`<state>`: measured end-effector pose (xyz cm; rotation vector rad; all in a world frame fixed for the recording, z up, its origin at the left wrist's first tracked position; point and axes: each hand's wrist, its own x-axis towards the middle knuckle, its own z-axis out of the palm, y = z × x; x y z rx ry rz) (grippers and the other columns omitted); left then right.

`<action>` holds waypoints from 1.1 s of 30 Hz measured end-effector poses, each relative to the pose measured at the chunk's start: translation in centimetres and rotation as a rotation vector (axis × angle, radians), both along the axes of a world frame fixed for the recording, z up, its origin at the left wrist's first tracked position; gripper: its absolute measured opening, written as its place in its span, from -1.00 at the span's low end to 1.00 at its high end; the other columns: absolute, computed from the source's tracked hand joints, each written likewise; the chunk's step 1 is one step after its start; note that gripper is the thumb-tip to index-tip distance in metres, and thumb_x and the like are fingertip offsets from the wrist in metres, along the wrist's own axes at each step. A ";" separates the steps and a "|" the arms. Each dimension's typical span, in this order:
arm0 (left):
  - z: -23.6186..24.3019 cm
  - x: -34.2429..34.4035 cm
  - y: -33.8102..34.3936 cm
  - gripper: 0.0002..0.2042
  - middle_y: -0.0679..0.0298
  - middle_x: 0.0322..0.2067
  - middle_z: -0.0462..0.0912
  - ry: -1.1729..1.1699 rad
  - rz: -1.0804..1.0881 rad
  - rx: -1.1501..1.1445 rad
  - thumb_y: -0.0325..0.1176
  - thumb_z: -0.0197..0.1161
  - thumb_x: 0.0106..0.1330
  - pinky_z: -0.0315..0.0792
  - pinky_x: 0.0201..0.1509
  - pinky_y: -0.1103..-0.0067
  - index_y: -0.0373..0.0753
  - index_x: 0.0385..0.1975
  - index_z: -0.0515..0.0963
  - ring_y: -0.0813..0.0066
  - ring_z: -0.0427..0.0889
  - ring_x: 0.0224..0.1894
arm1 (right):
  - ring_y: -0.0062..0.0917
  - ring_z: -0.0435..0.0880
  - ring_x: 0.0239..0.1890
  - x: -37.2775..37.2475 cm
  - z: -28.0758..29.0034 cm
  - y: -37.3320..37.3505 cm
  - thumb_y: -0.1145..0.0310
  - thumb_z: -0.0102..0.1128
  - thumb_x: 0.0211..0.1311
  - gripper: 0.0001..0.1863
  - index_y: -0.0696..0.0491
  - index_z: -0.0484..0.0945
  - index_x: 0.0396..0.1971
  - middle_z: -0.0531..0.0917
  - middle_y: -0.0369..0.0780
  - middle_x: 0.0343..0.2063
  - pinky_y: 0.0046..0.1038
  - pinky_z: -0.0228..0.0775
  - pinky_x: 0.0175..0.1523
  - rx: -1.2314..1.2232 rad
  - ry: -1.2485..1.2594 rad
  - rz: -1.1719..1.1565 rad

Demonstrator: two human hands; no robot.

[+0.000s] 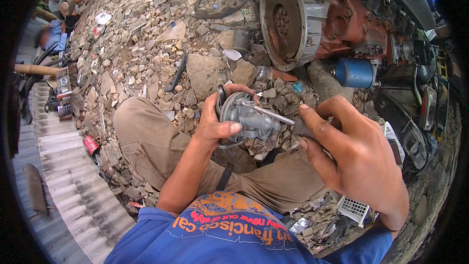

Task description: The person sits on the ground and uses a screwdriver to repeatedly pry and adjust a metal mechanical component, likely a carburetor. They rotate the part to access different areas and continue the prying action throughout the clip.

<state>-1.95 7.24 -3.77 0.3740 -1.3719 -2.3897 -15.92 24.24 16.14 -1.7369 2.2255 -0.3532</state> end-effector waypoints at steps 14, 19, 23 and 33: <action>-0.5 0.0 -0.2 -0.26 0.13 -0.13 0.62 0.019 -0.016 0.020 -0.13 0.45 -0.24 0.47 0.11 0.50 -0.42 0.02 0.47 0.40 0.61 -0.08 | -0.32 0.65 -0.41 -1.0 -1.1 -0.3 0.47 0.39 -0.02 -0.60 0.22 0.62 -0.11 0.57 -0.09 -0.28 -0.35 0.50 -0.30 -0.141 0.067 0.099; 0.4 0.1 -0.3 -0.28 0.19 -0.19 0.64 -0.047 -0.025 -0.048 -0.14 0.44 -0.25 0.44 0.10 0.53 -0.39 0.01 0.50 0.47 0.60 -0.10 | -0.28 0.69 -0.28 -2.4 -0.6 0.1 0.55 0.43 -0.15 -0.61 0.21 0.60 -0.20 0.58 -0.06 -0.29 -0.39 0.52 -0.24 -0.074 -0.220 -0.013; -0.5 0.3 -0.5 -0.30 0.21 -0.20 0.65 -0.064 -0.003 -0.111 -0.16 0.45 -0.25 0.43 0.09 0.54 -0.37 0.00 0.52 0.49 0.59 -0.12 | -0.29 0.70 -0.24 -1.9 -0.1 -0.4 0.59 0.45 -0.24 -0.58 0.19 0.61 -0.23 0.64 -0.04 -0.30 -0.42 0.53 -0.20 -0.107 -0.222 -0.019; -1.0 0.0 0.1 -0.20 0.12 -0.12 0.65 -0.082 -0.055 -0.053 -0.04 0.46 -0.25 0.50 0.11 0.48 -0.41 0.04 0.47 0.38 0.66 -0.08 | -0.32 0.71 -0.47 -3.2 -2.1 2.0 0.39 0.33 0.22 -0.62 0.29 0.51 -0.05 0.70 -0.09 -0.35 -0.42 0.53 -0.24 -0.228 -0.437 -0.415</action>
